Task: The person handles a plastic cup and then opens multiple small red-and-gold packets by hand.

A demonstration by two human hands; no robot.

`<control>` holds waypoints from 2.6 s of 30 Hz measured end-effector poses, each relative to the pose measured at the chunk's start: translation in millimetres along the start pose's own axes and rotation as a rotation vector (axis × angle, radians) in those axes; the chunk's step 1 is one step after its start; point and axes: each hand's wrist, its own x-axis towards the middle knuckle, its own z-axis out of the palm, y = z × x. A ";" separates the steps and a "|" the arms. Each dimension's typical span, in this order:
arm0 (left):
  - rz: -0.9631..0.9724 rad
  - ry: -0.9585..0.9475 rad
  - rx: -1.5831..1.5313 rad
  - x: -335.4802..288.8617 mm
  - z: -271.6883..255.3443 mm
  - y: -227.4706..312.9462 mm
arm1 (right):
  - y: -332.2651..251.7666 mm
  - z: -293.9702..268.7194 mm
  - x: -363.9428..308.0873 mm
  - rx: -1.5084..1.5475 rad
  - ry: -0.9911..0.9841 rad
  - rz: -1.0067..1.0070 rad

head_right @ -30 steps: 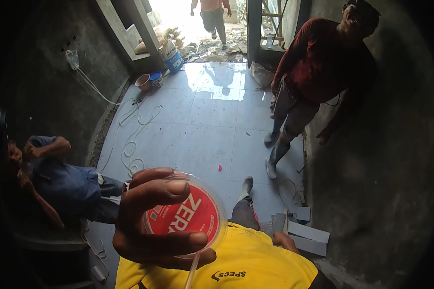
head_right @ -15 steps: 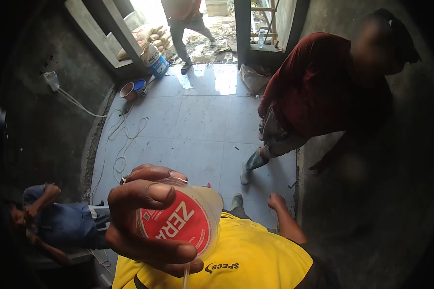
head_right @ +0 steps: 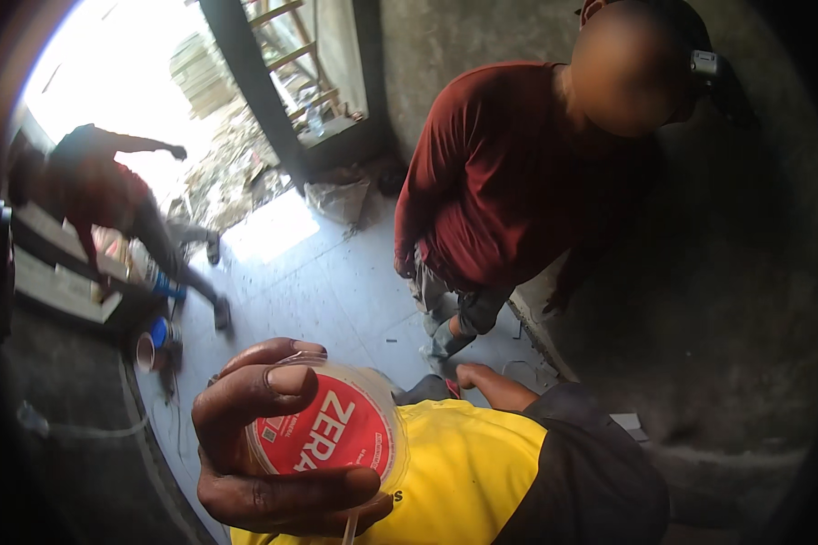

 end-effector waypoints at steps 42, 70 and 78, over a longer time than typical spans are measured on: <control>0.421 -0.015 0.662 555.6 -535.3 -509.5 | -591.6 -684.3 483.3 0.177 -0.319 -0.612; 0.739 0.008 0.602 895.7 -728.8 -836.6 | -744.8 -986.6 787.6 0.134 -0.308 -0.658; 0.245 0.212 0.544 912.6 -749.0 -903.9 | -773.5 -1008.8 805.6 0.204 -0.182 -0.674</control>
